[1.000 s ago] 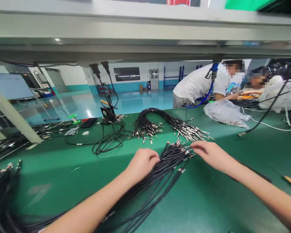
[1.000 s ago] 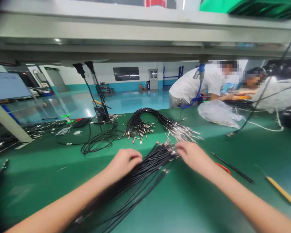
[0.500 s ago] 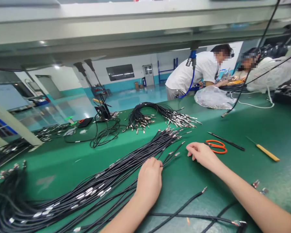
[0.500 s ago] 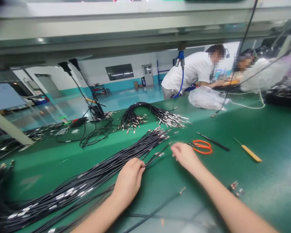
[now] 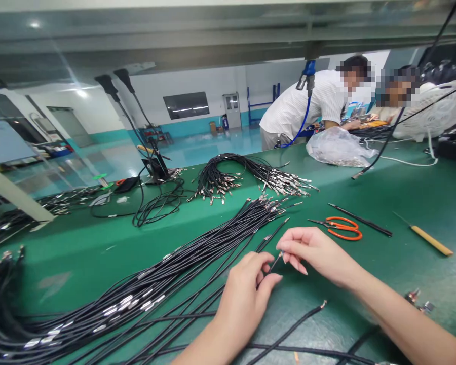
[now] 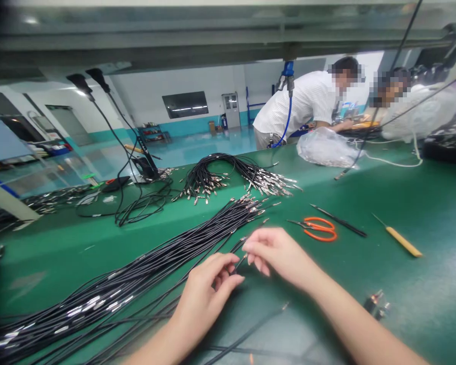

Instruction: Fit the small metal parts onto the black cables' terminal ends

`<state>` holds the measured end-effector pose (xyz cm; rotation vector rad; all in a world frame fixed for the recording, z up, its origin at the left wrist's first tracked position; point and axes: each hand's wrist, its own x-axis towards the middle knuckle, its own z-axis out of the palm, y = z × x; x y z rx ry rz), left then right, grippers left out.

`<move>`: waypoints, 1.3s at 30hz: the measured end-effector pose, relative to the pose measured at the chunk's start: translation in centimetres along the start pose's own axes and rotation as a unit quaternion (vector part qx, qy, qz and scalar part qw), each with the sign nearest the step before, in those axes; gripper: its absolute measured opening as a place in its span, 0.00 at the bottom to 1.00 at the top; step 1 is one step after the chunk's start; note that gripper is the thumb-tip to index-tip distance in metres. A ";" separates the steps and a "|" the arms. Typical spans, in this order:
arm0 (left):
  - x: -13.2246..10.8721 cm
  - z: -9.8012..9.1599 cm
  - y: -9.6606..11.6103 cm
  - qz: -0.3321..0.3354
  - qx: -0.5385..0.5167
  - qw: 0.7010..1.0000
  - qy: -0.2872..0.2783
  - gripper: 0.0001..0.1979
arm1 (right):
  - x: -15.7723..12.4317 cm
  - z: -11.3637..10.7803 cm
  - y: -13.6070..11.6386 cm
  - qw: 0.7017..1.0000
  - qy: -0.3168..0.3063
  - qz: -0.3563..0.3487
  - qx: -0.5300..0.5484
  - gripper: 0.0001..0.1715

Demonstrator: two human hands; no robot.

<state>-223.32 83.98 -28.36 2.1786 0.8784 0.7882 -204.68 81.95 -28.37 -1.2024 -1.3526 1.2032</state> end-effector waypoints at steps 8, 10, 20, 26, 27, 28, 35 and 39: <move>0.5 -0.6 0.3 -0.198 -0.312 0.927 -0.067 0.11 | -0.5 1.4 -0.8 0.985 0.042 -0.063 -0.155 0.22; 0.5 -0.7 -0.1 -0.200 -0.350 0.913 -0.069 0.11 | -0.5 1.6 -0.6 0.987 0.032 -0.065 -0.142 0.22; 0.8 -0.6 -1.0 -0.191 -0.430 0.879 -0.076 0.11 | -0.4 2.1 -0.2 0.994 0.017 -0.068 -0.079 0.20; 0.8 -0.8 -0.2 -0.162 -0.413 0.894 -0.064 0.12 | -0.5 2.3 -0.4 0.992 0.034 -0.079 -0.093 0.20; 0.7 -0.8 0.0 -0.156 -0.398 0.902 -0.060 0.13 | -0.6 2.5 -0.6 0.989 0.048 -0.084 -0.112 0.20; 0.7 -0.8 0.2 -0.153 -0.383 0.909 -0.054 0.13 | -0.7 2.6 -0.7 0.986 0.059 -0.089 -0.132 0.20; 0.7 -0.6 0.9 -0.157 -0.321 0.934 -0.015 0.12 | -1.0 2.8 -1.5 0.976 0.064 -0.107 -0.179 0.20; 0.5 -0.6 0.8 -0.164 -0.363 0.916 -0.038 0.12 | -1.1 2.8 -1.4 0.981 0.053 -0.106 -0.153 0.20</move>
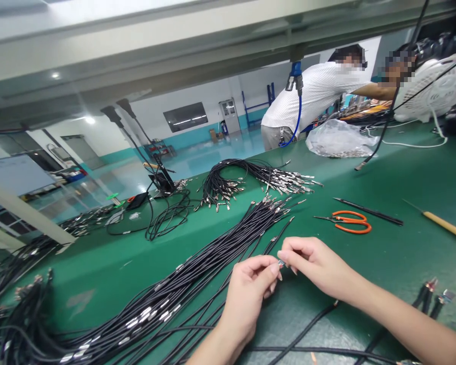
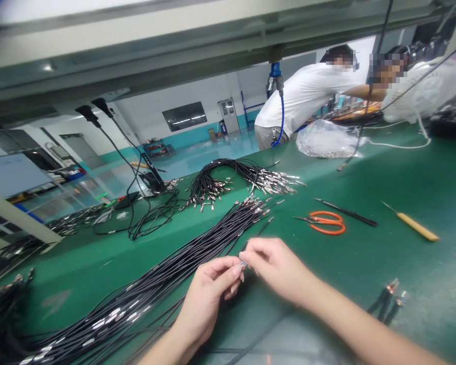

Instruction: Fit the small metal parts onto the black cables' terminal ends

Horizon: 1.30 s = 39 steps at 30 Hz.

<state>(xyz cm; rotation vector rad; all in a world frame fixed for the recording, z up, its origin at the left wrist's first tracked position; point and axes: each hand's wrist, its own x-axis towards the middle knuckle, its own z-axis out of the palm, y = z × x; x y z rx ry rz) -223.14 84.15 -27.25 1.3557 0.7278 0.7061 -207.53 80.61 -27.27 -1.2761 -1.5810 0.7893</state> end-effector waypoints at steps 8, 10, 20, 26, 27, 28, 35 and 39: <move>0.1 -0.4 -0.5 -0.032 -0.092 0.995 -0.026 0.09 | 0.0 0.3 0.6 0.998 -0.022 -0.005 0.066 0.20; 0.1 -0.4 -0.6 -0.038 -0.098 0.994 -0.024 0.09 | 0.1 0.3 0.7 0.997 -0.024 -0.007 0.071 0.20; 0.0 0.0 -0.7 -0.029 -0.097 0.995 -0.004 0.10 | 0.2 0.3 1.0 0.999 -0.006 0.008 0.050 0.21; 0.0 -0.1 -0.6 -0.024 -0.083 0.996 -0.003 0.09 | 0.2 0.4 1.4 0.996 -0.024 0.017 0.087 0.22; 0.0 -0.1 -0.6 -0.024 -0.081 0.996 -0.004 0.09 | 0.2 0.4 1.4 0.995 -0.028 0.021 0.097 0.22; 0.0 -0.1 -0.6 -0.025 -0.079 0.997 -0.004 0.09 | 0.2 0.5 1.5 0.993 -0.031 0.024 0.107 0.23; 0.0 0.0 -0.4 -0.022 -0.071 0.997 -0.005 0.09 | 0.1 0.3 1.8 0.993 -0.036 0.018 0.111 0.23; -0.1 0.0 -0.5 -0.021 -0.072 0.997 0.000 0.09 | 0.2 0.2 1.8 0.995 -0.036 0.002 0.091 0.23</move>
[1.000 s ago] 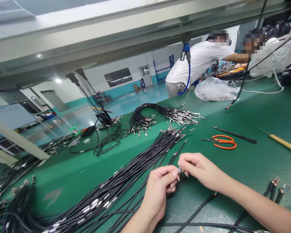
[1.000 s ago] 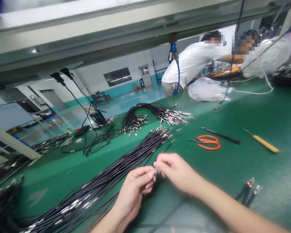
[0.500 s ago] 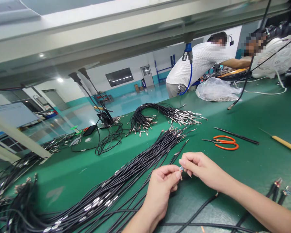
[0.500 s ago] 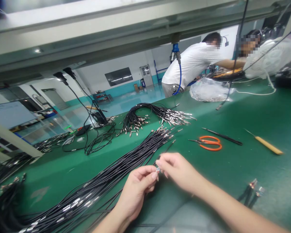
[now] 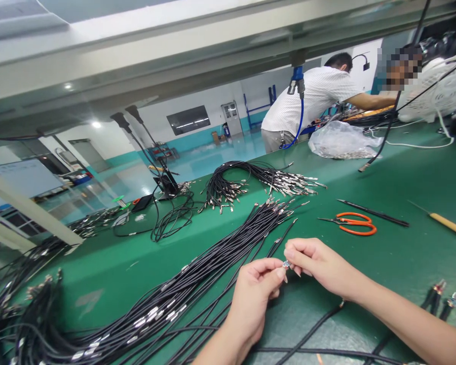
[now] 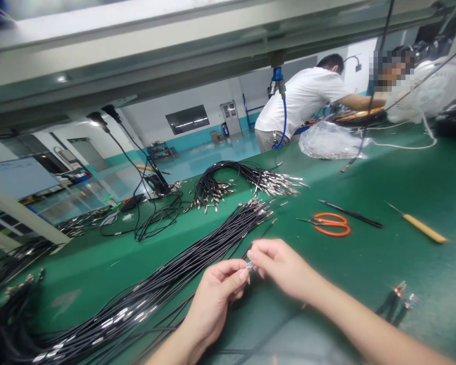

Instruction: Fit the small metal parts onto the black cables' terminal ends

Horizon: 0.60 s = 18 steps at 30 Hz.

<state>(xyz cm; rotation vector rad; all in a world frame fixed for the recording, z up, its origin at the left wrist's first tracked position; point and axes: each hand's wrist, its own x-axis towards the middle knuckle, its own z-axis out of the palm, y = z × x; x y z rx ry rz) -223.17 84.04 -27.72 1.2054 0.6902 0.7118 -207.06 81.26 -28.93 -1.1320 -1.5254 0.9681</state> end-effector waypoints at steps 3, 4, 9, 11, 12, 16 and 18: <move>0.0 0.0 -0.1 -0.001 -0.002 1.000 0.000 0.09 | 0.0 0.1 -0.1 1.000 -0.003 -0.003 -0.009 0.23; 0.1 0.1 -0.1 -0.002 -0.002 1.000 -0.003 0.09 | 0.1 0.1 -0.2 1.000 -0.003 -0.003 -0.013 0.22; 0.2 -0.1 0.3 0.002 0.184 0.983 0.009 0.08 | 0.6 -2.2 -0.1 0.996 0.011 0.022 -0.089 0.22; 0.1 -0.3 0.7 0.050 0.338 0.940 0.023 0.09 | 0.6 -4.1 0.4 0.992 0.022 0.047 -0.117 0.21; -0.1 -0.4 0.8 0.072 0.403 0.912 0.019 0.10 | 0.5 -5.1 0.7 0.990 0.017 0.064 -0.127 0.21; -0.9 -0.4 0.9 0.069 0.532 0.843 -0.050 0.13 | -0.1 -7.5 1.6 0.967 -0.109 0.155 -0.171 0.19; -1.4 0.0 0.9 0.041 0.551 0.829 -0.082 0.11 | -0.2 -7.5 1.8 0.956 -0.113 0.159 -0.221 0.19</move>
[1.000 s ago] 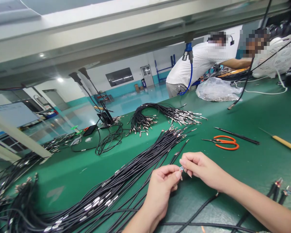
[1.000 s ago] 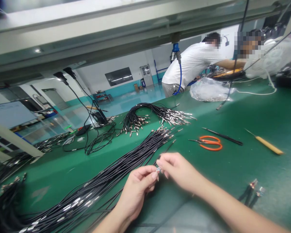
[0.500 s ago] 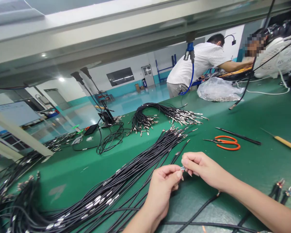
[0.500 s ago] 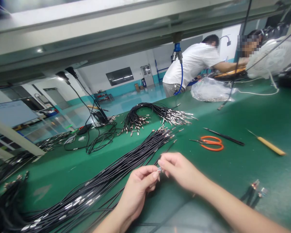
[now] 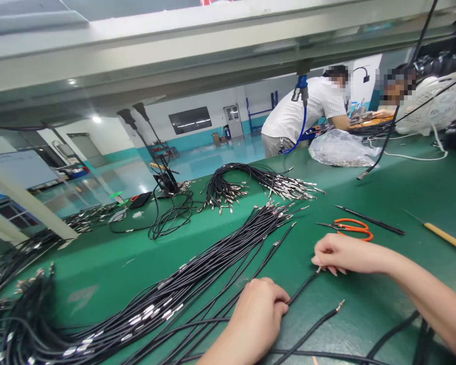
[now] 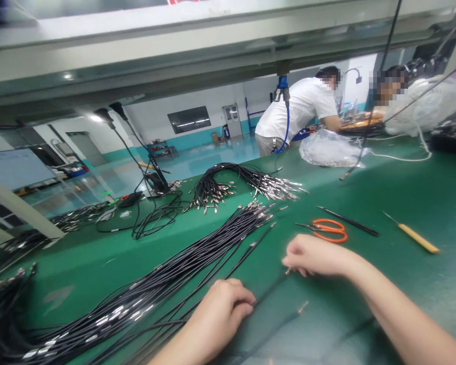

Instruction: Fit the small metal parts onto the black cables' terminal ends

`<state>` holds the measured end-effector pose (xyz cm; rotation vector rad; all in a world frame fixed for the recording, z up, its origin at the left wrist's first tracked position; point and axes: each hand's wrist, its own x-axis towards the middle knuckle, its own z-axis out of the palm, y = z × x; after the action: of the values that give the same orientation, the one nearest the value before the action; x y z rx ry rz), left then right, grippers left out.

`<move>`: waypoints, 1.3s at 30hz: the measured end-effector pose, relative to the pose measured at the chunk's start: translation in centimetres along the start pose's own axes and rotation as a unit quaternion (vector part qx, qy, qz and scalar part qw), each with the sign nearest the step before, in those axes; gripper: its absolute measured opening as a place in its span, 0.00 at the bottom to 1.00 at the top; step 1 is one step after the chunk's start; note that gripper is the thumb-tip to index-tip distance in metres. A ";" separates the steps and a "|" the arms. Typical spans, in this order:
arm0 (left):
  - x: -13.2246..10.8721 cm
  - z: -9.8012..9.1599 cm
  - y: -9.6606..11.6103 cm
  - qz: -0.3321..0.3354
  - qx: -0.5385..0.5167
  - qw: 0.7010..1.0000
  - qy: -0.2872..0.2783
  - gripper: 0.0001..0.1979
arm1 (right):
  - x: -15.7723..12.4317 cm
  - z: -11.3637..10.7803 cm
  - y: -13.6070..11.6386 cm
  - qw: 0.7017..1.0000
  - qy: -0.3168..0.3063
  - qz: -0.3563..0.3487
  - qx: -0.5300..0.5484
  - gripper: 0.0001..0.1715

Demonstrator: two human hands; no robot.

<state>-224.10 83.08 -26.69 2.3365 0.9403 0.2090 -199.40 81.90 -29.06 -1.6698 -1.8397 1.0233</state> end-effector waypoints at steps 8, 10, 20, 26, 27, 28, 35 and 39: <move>-1.0 0.0 1.3 0.085 0.041 0.988 -0.120 0.03 | 2.2 3.5 0.5 0.954 0.181 -0.112 -0.213 0.26; -0.7 0.0 0.8 0.102 0.048 0.990 -0.079 0.02 | 2.6 3.9 1.2 0.944 0.185 -0.090 -0.257 0.26; 1.5 0.4 -2.9 0.079 0.063 0.975 0.197 0.11 | 1.4 1.0 -0.2 0.962 0.179 -0.082 -0.187 0.08; 1.3 0.4 -1.5 0.163 -0.016 0.963 0.213 0.15 | -0.1 3.2 -5.0 0.983 0.086 -0.132 0.089 0.06; 1.3 0.4 -1.3 0.152 -0.046 0.965 0.208 0.12 | -0.2 3.6 -5.5 0.980 0.080 -0.130 0.124 0.06; 1.4 0.3 -1.2 0.132 -0.077 0.966 0.210 0.08 | -0.2 3.9 -5.7 0.976 0.073 -0.125 0.162 0.05; 1.7 -0.7 -0.6 0.003 -0.303 0.935 0.183 0.06 | -0.2 2.5 -4.8 0.953 0.133 -0.132 0.237 0.15; 1.8 -0.9 -0.8 -0.011 -0.369 0.918 0.142 0.09 | -0.2 2.5 -5.2 0.961 0.139 -0.137 0.195 0.13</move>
<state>-223.59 85.20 -26.60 1.6133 0.8254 0.7689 -204.57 81.14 -26.63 -1.2172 -1.5140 0.9071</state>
